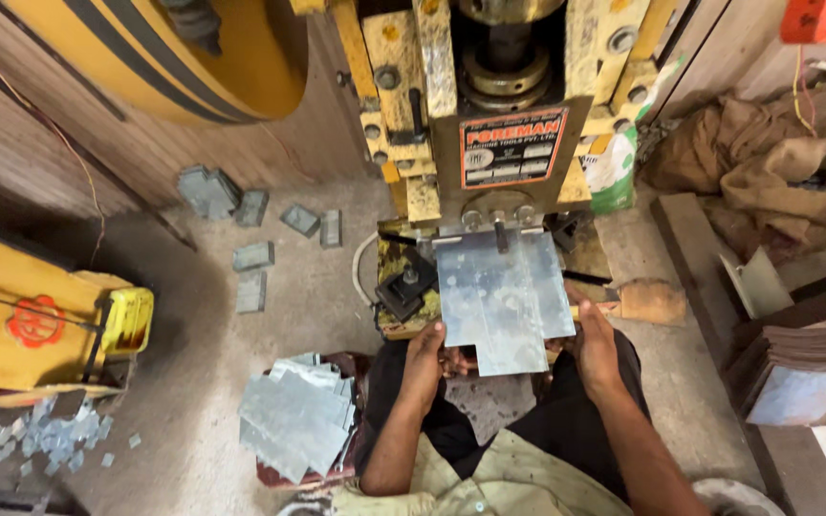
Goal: The person sits on the floor and repeatedly places rectangular metal sheets into a yellow Foreman hydraulic press. They operate the machine to punch holes in the sheets, then remove the processed pieces and stack them on a red tray to their left.
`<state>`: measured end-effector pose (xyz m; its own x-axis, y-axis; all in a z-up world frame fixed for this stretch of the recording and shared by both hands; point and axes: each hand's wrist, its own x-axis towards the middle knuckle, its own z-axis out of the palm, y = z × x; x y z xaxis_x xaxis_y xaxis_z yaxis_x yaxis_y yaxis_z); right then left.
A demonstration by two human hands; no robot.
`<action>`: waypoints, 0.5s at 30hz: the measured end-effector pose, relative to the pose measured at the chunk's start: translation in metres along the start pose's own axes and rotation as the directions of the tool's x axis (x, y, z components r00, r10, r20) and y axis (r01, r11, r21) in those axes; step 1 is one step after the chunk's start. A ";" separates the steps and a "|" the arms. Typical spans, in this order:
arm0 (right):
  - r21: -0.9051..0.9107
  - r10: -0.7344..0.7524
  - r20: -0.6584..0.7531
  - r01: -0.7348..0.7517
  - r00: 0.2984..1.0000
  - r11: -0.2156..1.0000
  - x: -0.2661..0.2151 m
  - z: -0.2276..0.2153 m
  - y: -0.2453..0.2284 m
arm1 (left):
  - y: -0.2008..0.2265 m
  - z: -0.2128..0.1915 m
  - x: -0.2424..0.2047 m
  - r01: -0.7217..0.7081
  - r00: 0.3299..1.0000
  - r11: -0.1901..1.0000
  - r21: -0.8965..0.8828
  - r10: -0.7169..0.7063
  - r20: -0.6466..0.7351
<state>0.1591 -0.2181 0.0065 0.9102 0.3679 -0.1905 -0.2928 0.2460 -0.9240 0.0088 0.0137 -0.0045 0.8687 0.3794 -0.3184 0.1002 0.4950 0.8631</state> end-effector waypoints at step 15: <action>0.274 0.194 0.103 -0.215 0.976 0.937 0.037 -0.003 -0.030 | 0.012 -0.007 -0.012 -0.014 0.989 0.996 -0.094 0.027 0.146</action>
<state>0.2028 -0.2144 0.0259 0.8010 0.4988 -0.3312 -0.5507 0.3969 -0.7343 -0.0034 0.0205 0.0075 0.9328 0.2742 -0.2340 0.0426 0.5609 0.8268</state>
